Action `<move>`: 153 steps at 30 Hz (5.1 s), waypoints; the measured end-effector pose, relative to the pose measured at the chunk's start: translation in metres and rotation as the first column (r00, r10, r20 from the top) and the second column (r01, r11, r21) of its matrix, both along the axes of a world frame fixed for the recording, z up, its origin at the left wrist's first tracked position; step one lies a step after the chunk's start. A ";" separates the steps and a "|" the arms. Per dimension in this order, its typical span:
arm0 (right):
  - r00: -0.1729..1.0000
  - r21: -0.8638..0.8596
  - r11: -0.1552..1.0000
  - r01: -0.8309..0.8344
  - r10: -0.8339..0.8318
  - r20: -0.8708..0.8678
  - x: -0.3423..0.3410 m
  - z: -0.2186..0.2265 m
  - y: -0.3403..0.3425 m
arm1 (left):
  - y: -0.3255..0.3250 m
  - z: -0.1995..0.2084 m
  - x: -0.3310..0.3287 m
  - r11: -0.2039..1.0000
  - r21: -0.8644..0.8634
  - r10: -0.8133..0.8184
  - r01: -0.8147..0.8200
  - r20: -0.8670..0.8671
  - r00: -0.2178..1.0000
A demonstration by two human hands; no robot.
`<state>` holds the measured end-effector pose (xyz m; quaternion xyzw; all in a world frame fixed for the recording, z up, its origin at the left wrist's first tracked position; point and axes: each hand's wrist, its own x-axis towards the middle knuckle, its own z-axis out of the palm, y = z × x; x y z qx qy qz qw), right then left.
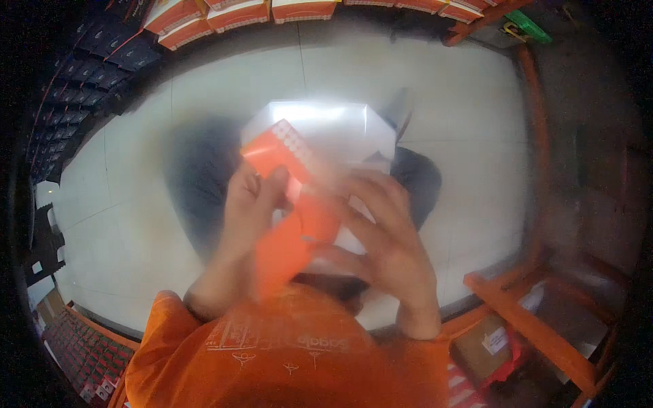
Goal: The recorder is assembling flat-packed cardboard food boxes by hand and stacking them onto storage shelves.
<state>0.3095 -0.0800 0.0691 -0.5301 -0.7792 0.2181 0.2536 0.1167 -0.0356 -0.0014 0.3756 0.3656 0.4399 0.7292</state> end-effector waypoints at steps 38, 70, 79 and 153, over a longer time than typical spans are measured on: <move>0.550 -0.377 0.876 0.300 -0.482 -0.682 0.015 -0.056 -0.023 | 0.032 -0.033 -0.147 0.838 0.105 -0.545 0.536 0.116 0.830; 0.670 -0.653 0.704 -0.280 -0.344 -0.658 -0.032 -0.060 -0.017 | 0.022 -0.019 -0.087 0.948 -0.064 -0.308 0.312 0.071 0.949; 0.653 -0.445 0.894 0.047 -0.365 -0.664 -0.026 -0.077 0.009 | 0.021 -0.017 -0.100 0.917 0.322 -0.094 0.234 -0.395 0.914; 0.481 -0.450 0.807 0.382 -0.589 -0.649 -0.002 -0.033 -0.069 | -0.015 0.049 0.022 0.614 0.463 -0.494 0.640 -0.408 0.768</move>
